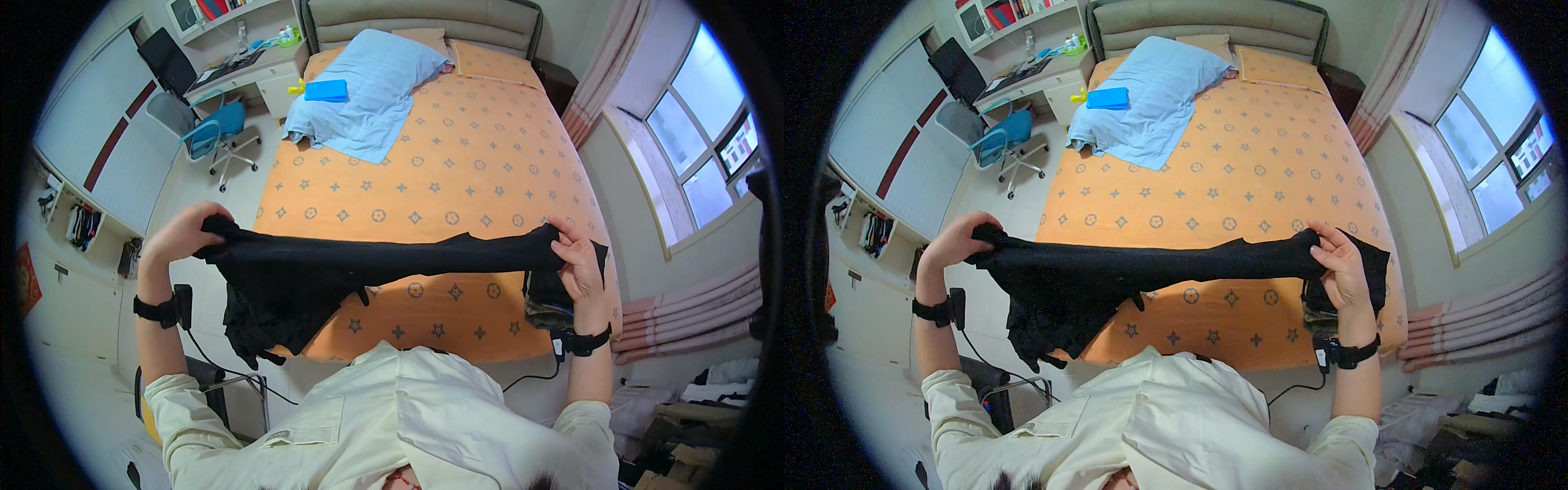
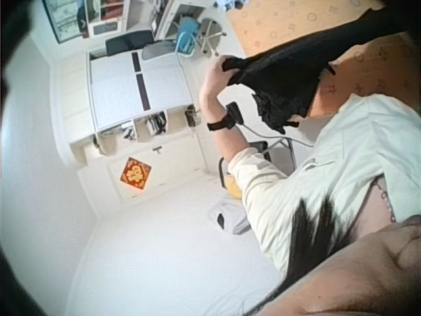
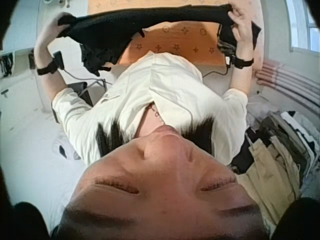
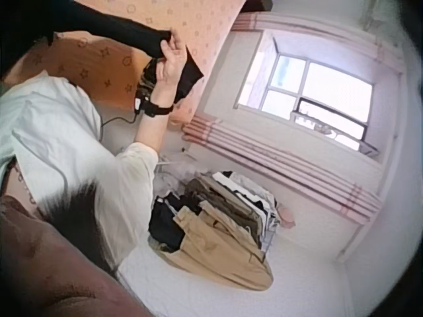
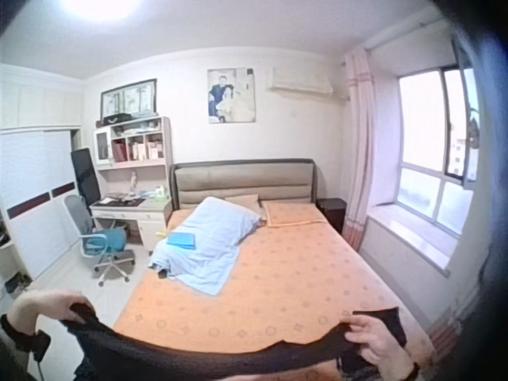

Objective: The person folds several garments on a bed, including a beige long-sleeve shirt, blue shorts, a green and white t-shirt, and multiple black shirts. Each item is laid flat, folded neatly, and stacked on the bed.

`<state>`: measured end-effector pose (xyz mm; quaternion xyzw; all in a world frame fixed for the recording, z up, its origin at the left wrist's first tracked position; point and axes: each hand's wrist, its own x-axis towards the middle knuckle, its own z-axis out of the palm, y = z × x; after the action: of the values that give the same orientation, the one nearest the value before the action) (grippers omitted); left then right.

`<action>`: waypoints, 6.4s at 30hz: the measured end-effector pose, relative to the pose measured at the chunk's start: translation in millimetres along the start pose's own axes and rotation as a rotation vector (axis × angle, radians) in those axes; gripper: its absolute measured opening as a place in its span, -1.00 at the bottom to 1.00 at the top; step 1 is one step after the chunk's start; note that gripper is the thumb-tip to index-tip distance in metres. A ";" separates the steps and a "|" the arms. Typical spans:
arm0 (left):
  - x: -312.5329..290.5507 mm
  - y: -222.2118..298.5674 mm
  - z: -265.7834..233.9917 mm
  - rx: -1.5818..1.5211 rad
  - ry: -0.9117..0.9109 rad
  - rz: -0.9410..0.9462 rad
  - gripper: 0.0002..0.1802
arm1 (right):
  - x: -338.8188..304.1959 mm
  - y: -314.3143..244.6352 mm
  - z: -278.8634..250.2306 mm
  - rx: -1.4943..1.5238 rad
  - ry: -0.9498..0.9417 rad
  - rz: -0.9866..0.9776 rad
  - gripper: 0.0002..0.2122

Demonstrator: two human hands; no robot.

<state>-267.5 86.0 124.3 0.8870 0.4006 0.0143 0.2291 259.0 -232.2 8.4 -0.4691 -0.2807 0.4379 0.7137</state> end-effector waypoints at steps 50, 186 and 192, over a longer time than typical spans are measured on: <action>97.5 -93.8 19.9 -0.256 0.227 0.016 -0.88 | 114.2 91.0 -6.8 -1.439 0.115 -0.326 -0.91; 290.0 -107.1 535.0 0.003 0.401 -0.214 -0.59 | 223.6 396.1 -222.8 -1.805 0.095 -0.045 -0.54; 416.5 -112.2 540.9 -0.368 0.309 -0.289 -0.09 | 248.6 396.3 -295.8 -1.971 -0.064 0.098 -0.46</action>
<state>49.1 235.6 -472.4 0.7516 0.5436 0.1892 0.3222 469.7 -66.9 -475.9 -0.8527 -0.5194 0.0499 -0.0234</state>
